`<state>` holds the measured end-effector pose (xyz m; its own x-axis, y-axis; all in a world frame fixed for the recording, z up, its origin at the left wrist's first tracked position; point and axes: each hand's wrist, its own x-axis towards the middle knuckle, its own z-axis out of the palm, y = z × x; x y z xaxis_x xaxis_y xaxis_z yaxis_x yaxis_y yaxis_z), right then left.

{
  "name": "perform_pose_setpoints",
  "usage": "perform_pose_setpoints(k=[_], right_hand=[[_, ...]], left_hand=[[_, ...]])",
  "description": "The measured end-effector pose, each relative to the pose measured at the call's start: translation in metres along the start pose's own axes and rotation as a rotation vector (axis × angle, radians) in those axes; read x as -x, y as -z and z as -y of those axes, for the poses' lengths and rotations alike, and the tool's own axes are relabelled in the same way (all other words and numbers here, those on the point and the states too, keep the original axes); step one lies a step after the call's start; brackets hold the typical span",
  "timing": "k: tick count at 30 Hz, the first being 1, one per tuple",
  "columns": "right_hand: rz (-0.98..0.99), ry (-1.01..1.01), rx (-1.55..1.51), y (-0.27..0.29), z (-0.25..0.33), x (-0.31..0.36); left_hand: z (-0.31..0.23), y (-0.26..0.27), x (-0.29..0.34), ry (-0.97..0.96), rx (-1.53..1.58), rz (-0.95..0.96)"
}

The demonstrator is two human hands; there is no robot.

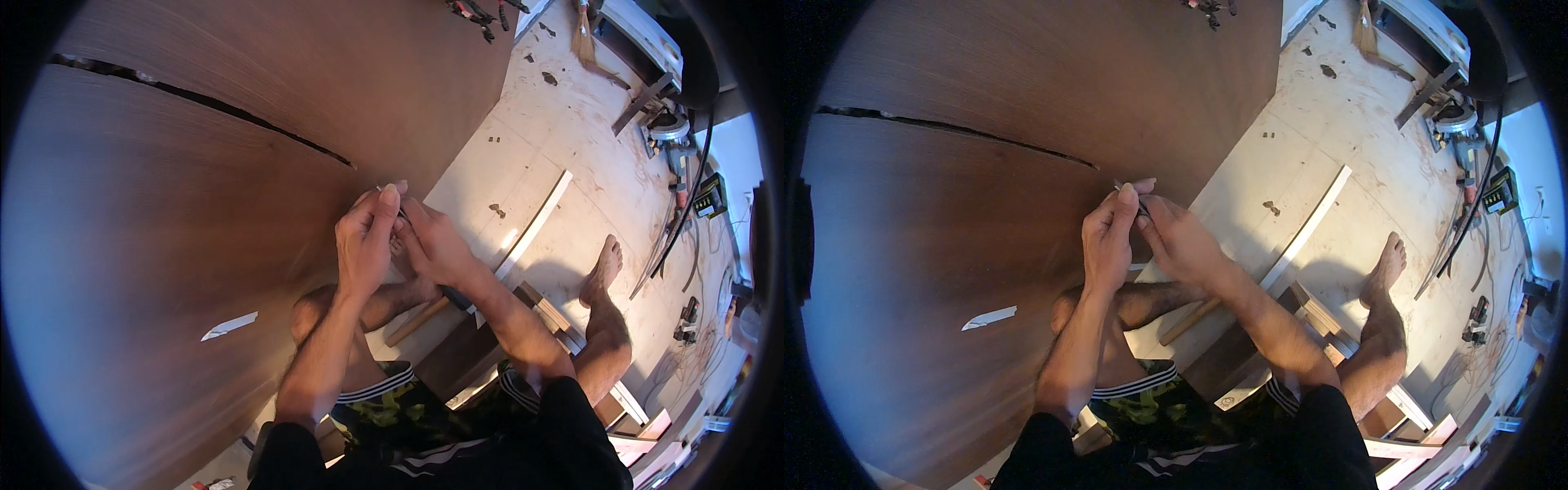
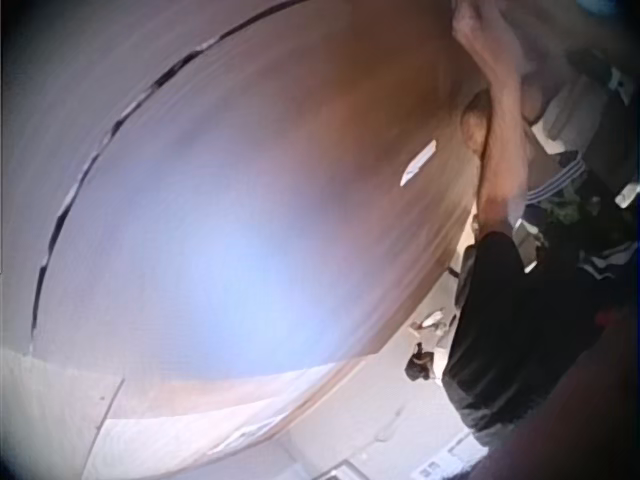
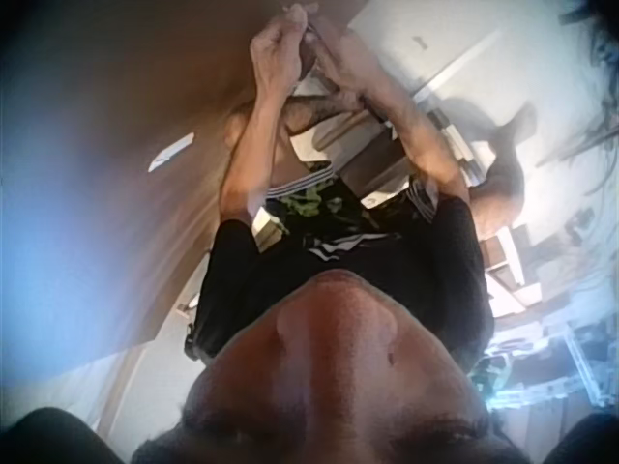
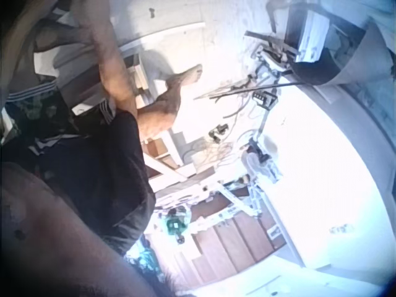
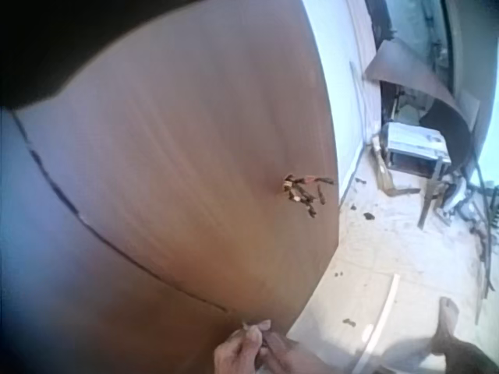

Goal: The person installs a large curved wooden panel onto a wall structure. They use a rubber mallet to tap the panel into place and a metal ruler to measure and align the edges. The person also uses a utility knife to trim the panel and a tape measure to check dimensions.

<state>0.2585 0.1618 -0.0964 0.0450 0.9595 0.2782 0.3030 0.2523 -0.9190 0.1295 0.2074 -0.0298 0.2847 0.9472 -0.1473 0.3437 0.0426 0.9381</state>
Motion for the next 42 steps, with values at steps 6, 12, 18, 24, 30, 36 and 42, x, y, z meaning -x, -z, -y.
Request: perform_pose_setpoints(k=[6, 12, 18, 24, 30, 36, 42], right_hand=[[-0.094, 0.029, 0.297, -0.011, -0.004, -0.008], [-0.027, -0.034, 0.292, -0.012, 0.004, -0.025], [0.083, -0.123, -0.161, 0.004, 0.016, -0.031], [0.097, -0.117, -0.106, 0.008, 0.011, -0.033], [0.129, -0.115, -0.033, 0.013, 0.006, -0.032], [0.133, -0.111, -0.029, 0.011, 0.002, -0.031], [0.101, -0.061, -0.018, 0.003, -0.009, -0.035]], left_hand=[[0.004, -0.014, -0.003, -0.122, 0.126, -0.141], [0.011, -0.011, -0.007, -0.120, 0.136, -0.169], [0.011, -0.001, -0.008, 0.047, 0.382, -0.112], [0.016, -0.005, -0.009, 0.037, 0.398, -0.035], [0.011, -0.006, -0.009, -0.021, 0.282, -0.006], [0.012, -0.009, -0.006, 0.045, 0.363, -0.007], [0.014, -0.013, -0.007, 0.004, 0.333, -0.041]])
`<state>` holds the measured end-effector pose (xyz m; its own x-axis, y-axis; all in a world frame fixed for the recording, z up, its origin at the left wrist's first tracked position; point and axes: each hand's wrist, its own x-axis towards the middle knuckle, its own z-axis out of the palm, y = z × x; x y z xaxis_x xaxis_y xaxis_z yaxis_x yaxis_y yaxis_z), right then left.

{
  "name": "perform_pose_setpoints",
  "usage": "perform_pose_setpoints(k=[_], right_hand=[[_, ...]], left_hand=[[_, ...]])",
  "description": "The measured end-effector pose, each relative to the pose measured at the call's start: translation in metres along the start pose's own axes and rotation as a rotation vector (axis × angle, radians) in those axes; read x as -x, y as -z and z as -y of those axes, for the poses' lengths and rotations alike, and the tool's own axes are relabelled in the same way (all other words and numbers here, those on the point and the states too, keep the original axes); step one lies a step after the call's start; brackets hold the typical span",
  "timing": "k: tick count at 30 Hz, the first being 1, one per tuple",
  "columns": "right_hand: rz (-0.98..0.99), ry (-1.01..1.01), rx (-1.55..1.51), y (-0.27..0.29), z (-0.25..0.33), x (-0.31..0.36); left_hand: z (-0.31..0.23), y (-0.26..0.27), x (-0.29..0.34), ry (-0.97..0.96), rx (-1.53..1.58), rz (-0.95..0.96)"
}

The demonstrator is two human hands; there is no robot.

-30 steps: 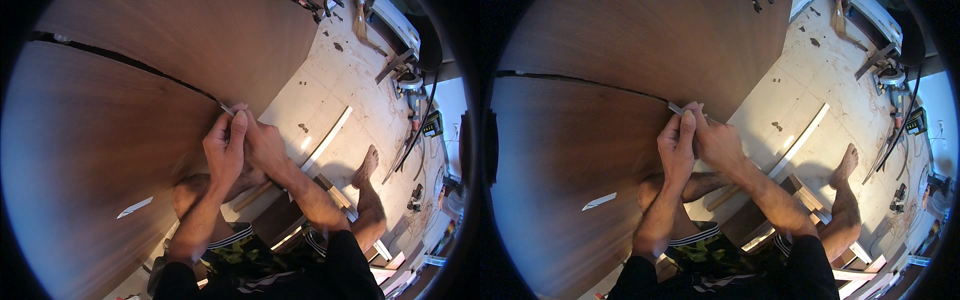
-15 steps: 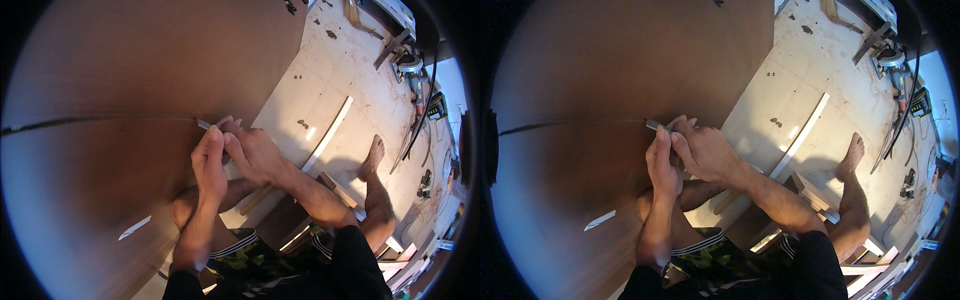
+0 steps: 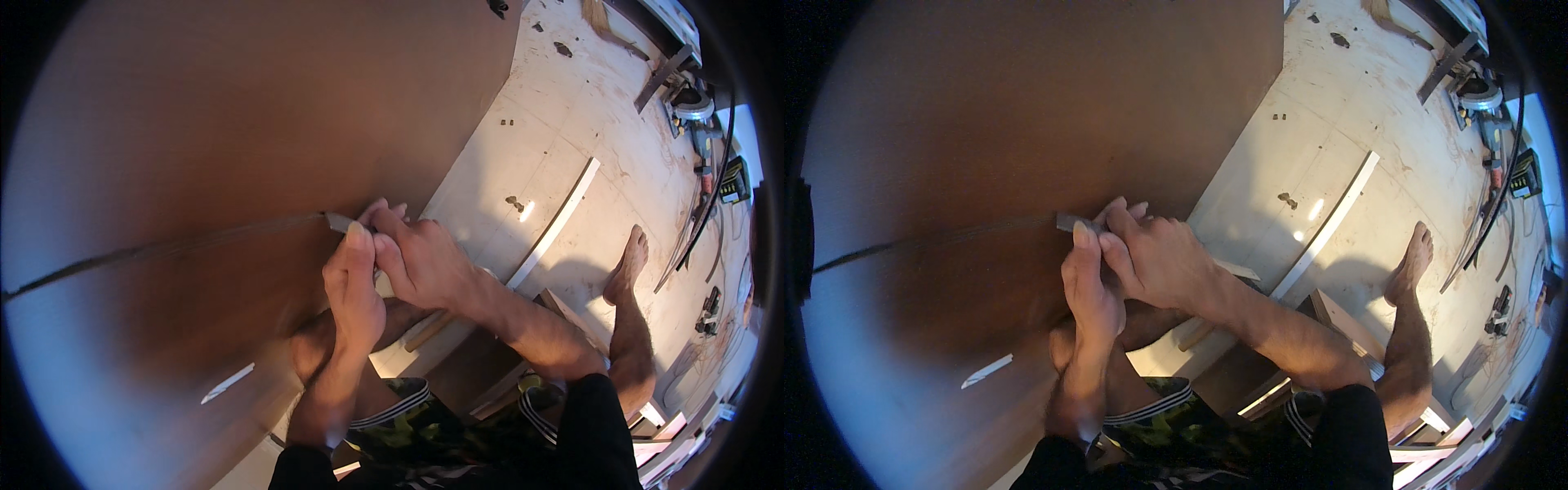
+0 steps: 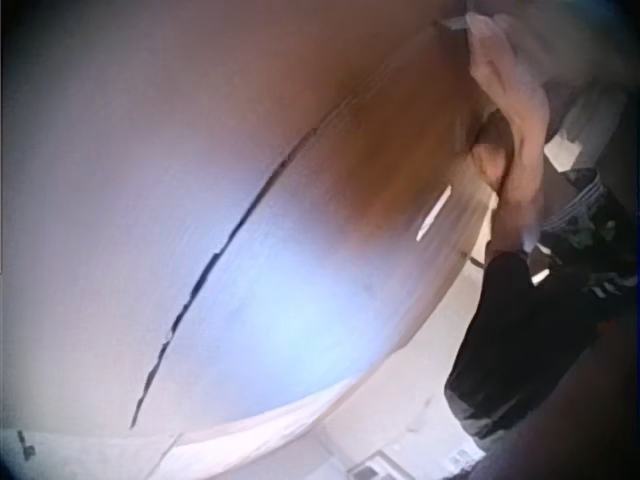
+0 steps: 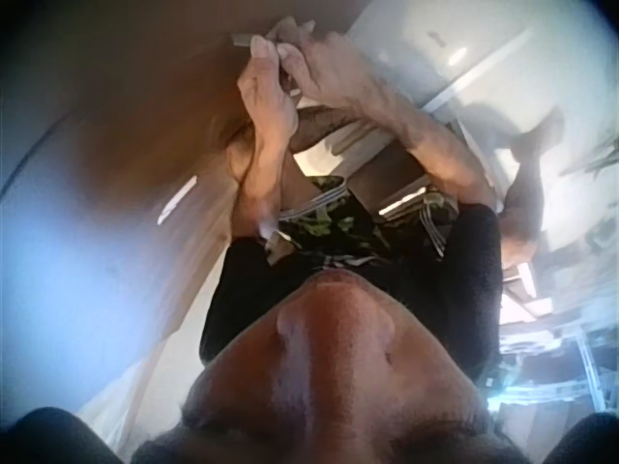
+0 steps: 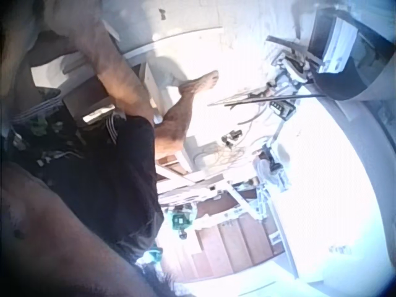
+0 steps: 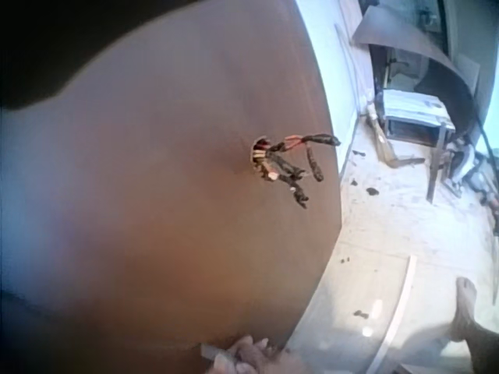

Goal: The person installs a large curved wooden panel onto a wall structure. They use a rubber mallet to tap the panel into place and a metal ruler to measure and align the edges. The person also uses a utility knife to trim the panel and a tape measure to check dimensions.

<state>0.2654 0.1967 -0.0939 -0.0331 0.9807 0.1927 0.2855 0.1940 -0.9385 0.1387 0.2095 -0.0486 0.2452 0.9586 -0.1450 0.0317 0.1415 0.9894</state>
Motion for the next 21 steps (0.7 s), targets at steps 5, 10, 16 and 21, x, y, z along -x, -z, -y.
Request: perform_pose_setpoints(k=[5, 10, 16, 21], right_hand=[[0.011, -0.063, 0.011, 0.000, 0.009, -0.003], [0.012, -0.019, 0.013, 0.008, 0.019, 0.002], [0.052, -0.146, -0.027, 0.022, 0.042, -0.001], [0.072, -0.099, 0.053, 0.021, 0.036, -0.002]], left_hand=[[0.009, 0.004, -0.006, 0.003, 0.041, -0.018], [0.007, 0.000, -0.003, -0.129, 0.010, 0.016], [0.002, -0.006, -0.005, -0.150, -0.084, -0.070], [-0.005, -0.002, -0.003, -0.154, -0.161, -0.047]])
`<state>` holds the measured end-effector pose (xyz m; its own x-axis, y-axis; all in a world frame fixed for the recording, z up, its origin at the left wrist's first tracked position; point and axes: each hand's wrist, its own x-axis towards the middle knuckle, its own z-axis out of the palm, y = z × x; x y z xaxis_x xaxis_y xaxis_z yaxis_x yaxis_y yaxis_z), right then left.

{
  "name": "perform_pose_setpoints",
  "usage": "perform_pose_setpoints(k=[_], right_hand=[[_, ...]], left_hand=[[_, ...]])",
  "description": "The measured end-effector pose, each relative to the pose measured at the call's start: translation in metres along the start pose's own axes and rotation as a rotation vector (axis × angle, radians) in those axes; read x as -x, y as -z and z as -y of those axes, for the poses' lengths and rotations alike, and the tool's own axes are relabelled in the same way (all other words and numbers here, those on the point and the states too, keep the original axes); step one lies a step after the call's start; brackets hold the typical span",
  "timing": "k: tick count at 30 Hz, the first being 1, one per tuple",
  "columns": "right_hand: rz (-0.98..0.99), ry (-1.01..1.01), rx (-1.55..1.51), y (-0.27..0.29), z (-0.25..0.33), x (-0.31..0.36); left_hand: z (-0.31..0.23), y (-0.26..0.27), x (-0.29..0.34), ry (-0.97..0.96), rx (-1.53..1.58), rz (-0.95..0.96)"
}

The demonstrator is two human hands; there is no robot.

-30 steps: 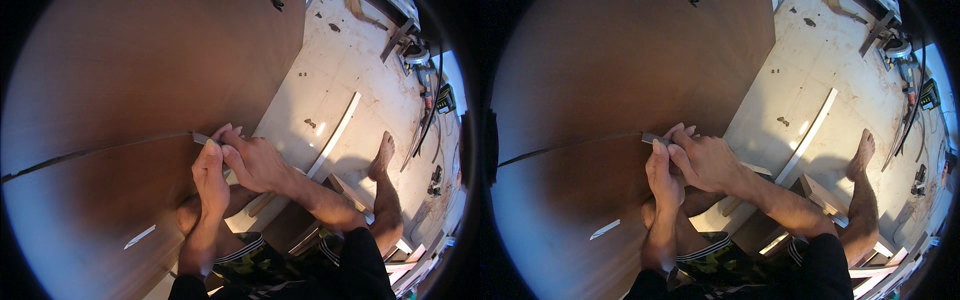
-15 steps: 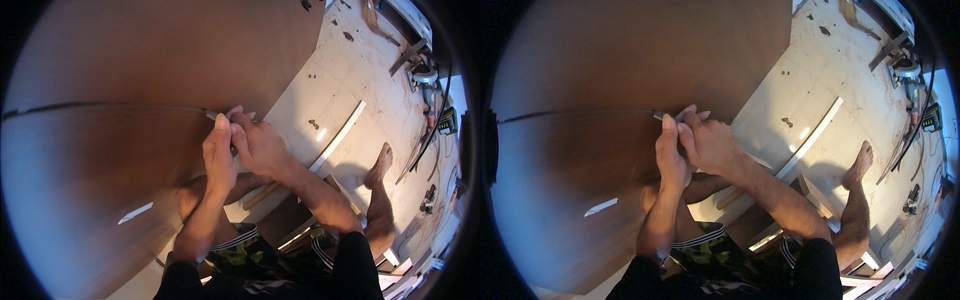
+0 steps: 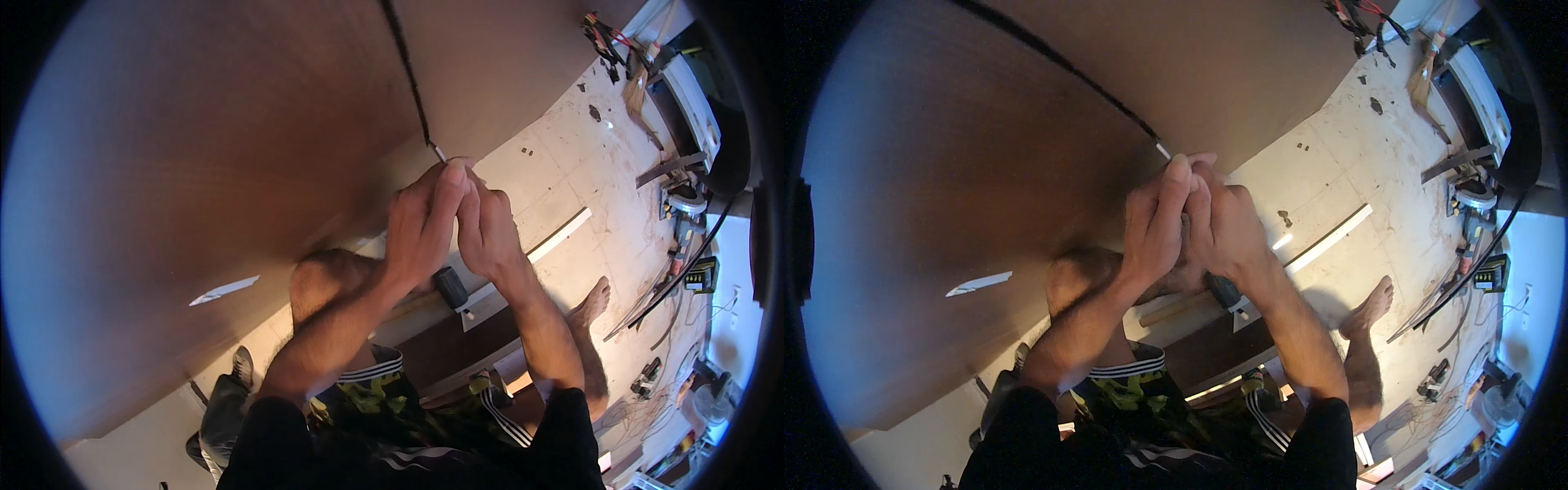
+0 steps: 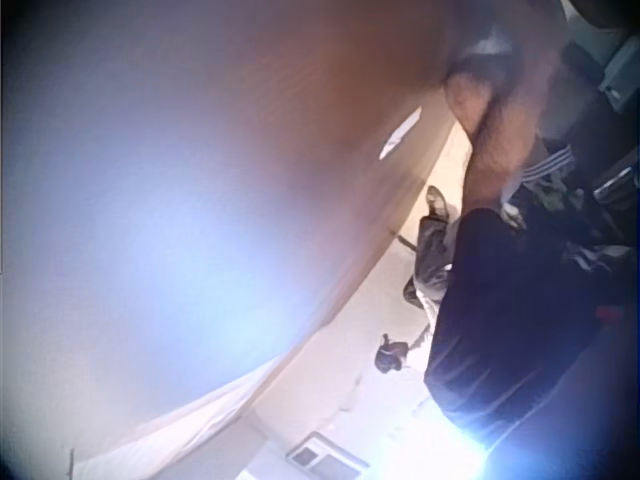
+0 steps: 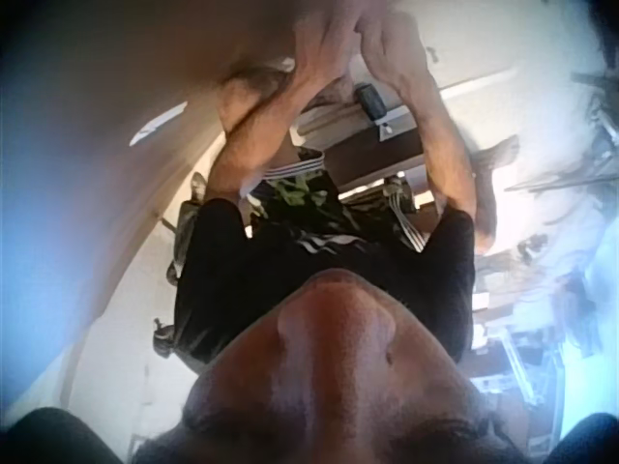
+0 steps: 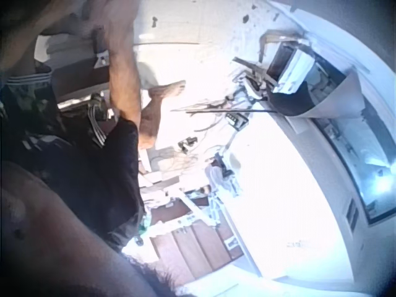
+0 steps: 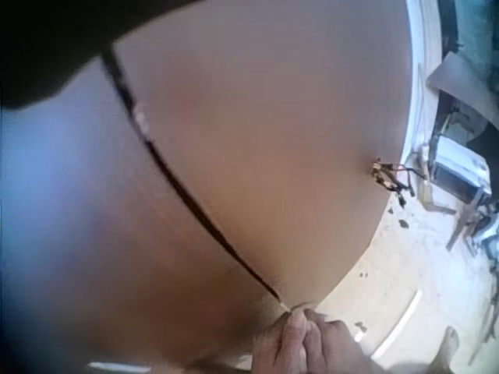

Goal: The person installs a large curved wooden panel onto a wall structure. They use a rubber mallet to tap the panel into place and a metal ruler to measure and align the edges. The person also uses a utility knife to trim the panel and a tape measure to check dimensions.

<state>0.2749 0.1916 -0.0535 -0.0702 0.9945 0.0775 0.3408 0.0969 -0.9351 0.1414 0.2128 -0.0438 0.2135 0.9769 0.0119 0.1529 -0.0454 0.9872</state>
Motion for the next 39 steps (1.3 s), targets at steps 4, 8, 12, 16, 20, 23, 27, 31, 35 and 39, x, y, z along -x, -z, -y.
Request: perform_pose_setpoints(k=[4, 8, 12, 16, 20, 23, 27, 31, 35, 39], right_hand=[[-0.047, 0.029, 0.048, -0.013, -0.012, 0.001], [-0.098, 0.110, 0.020, -0.026, -0.020, -0.006], [-0.076, 0.086, 0.055, -0.025, -0.019, -0.016], [-0.147, 0.144, 0.027, -0.031, -0.015, 0.002], [-0.072, 0.063, 0.012, -0.028, -0.011, -0.004], [-0.097, 0.077, 0.000, -0.036, -0.023, -0.008], [-0.074, 0.117, 0.067, -0.036, -0.035, -0.018], [-0.206, 0.263, 0.126, -0.034, -0.027, 0.001], [-0.079, 0.074, 0.015, -0.030, -0.031, -0.009], [-0.109, 0.080, 0.050, -0.038, -0.041, -0.020]], left_hand=[[0.003, -0.001, 0.002, 0.053, 0.036, -0.021], [0.002, 0.005, -0.002, 0.098, -0.018, -0.008], [0.005, 0.005, -0.013, 0.087, -0.058, -0.042], [0.004, 0.004, 0.009, 0.010, -0.061, -0.052], [0.007, 0.010, 0.000, 0.073, -0.069, -0.012], [0.001, 0.013, -0.003, 0.121, -0.131, 0.010], [0.003, 0.008, -0.005, 0.109, -0.121, -0.041], [0.007, 0.005, 0.010, 0.002, -0.189, -0.014], [0.010, 0.003, -0.001, 0.001, -0.125, -0.027], [0.011, 0.006, -0.009, 0.086, -0.181, -0.006]])
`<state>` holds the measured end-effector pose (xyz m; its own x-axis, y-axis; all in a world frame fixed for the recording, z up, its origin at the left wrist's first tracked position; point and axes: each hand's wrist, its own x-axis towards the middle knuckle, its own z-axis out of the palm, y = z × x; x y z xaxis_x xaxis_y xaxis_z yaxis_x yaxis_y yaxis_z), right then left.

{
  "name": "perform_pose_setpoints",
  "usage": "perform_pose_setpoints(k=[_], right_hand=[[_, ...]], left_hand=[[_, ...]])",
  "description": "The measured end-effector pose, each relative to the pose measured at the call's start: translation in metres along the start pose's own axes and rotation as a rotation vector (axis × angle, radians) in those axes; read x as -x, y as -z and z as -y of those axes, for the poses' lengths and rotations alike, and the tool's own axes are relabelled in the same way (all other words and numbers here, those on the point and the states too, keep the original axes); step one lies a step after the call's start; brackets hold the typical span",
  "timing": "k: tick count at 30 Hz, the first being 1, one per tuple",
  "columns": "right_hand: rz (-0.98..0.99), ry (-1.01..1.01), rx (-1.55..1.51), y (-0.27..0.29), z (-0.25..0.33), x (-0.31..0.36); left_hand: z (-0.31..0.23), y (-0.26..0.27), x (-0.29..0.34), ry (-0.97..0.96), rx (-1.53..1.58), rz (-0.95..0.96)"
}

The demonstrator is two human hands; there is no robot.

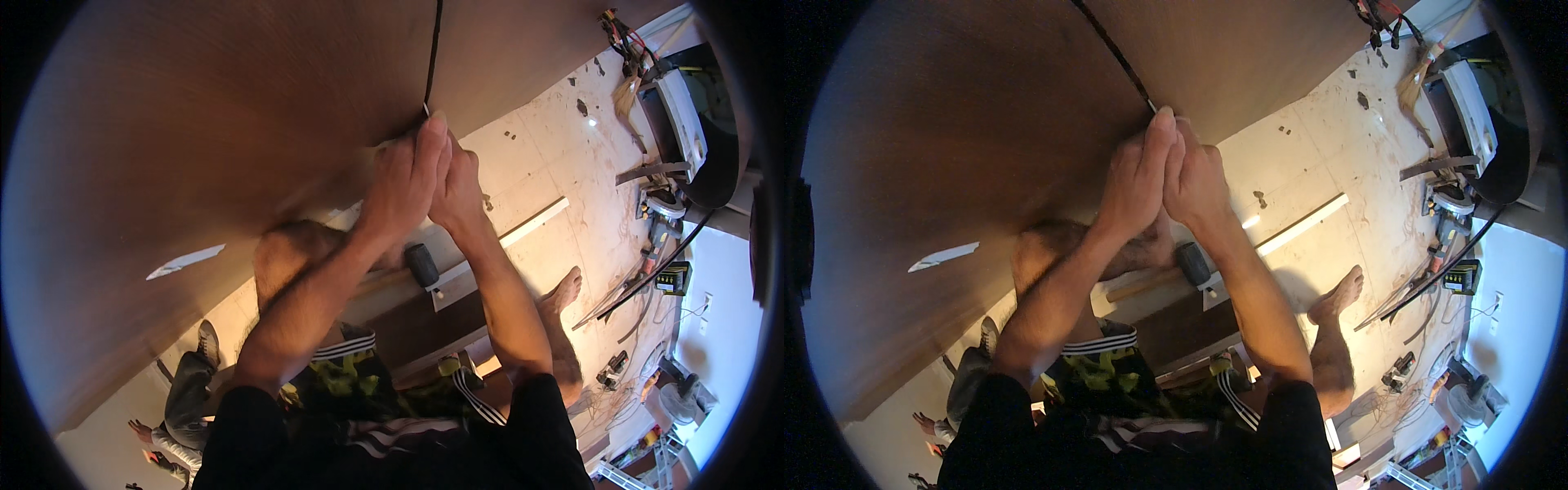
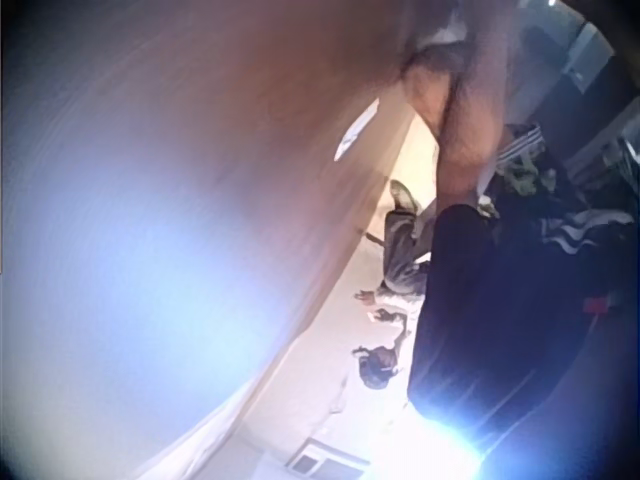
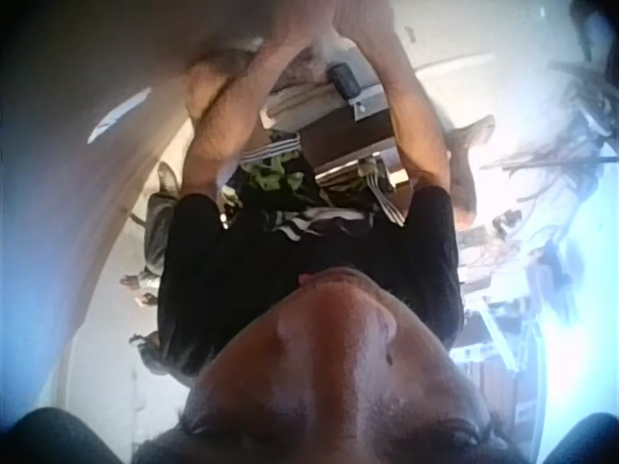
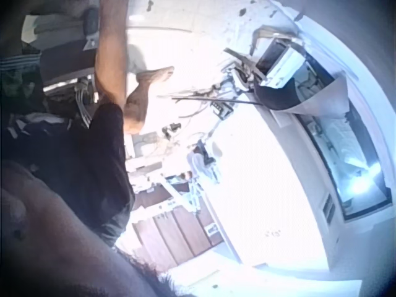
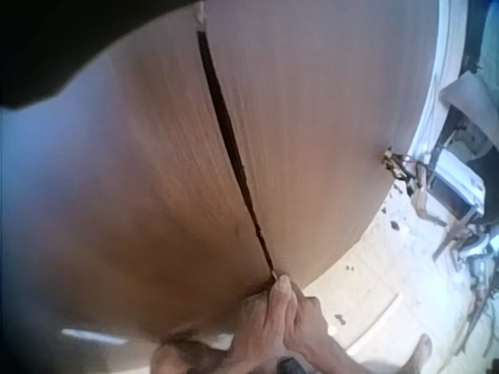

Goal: The person installs a large curved wooden panel onto a wall structure. They use a rubber mallet to tap the panel into place and a metal ruler to measure and align the edges. The person also uses a utility knife to trim the panel and a tape measure to check dimensions.

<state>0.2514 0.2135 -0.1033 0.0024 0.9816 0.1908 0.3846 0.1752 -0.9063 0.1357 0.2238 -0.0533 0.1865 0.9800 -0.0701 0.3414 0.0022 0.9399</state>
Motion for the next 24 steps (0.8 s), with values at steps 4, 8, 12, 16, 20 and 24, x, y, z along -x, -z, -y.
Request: perform_pose_setpoints(k=[4, 8, 12, 16, 20, 24], right_hand=[[0.025, 0.029, 0.046, 0.001, -0.005, -0.001], [-0.011, 0.021, -0.081, -0.001, 0.004, 0.017], [0.025, -0.005, -0.015, -0.005, -0.004, 0.007], [0.026, 0.026, 0.004, -0.003, -0.011, 0.003], [0.011, -0.009, -0.025, 0.003, -0.001, 0.022], [0.049, -0.028, -0.009, 0.005, -0.008, 0.013]], left_hand=[[0.004, -0.002, -0.001, 0.046, 0.027, -0.044], [0.000, -0.001, 0.017, 0.034, 0.040, -0.011], [0.005, 0.003, 0.005, 0.105, -0.014, 0.038], [0.000, -0.003, 0.003, 0.154, 0.022, -0.023], [0.007, -0.004, 0.018, -0.033, -0.022, -0.005], [0.008, -0.008, 0.009, 0.008, -0.013, -0.003]])
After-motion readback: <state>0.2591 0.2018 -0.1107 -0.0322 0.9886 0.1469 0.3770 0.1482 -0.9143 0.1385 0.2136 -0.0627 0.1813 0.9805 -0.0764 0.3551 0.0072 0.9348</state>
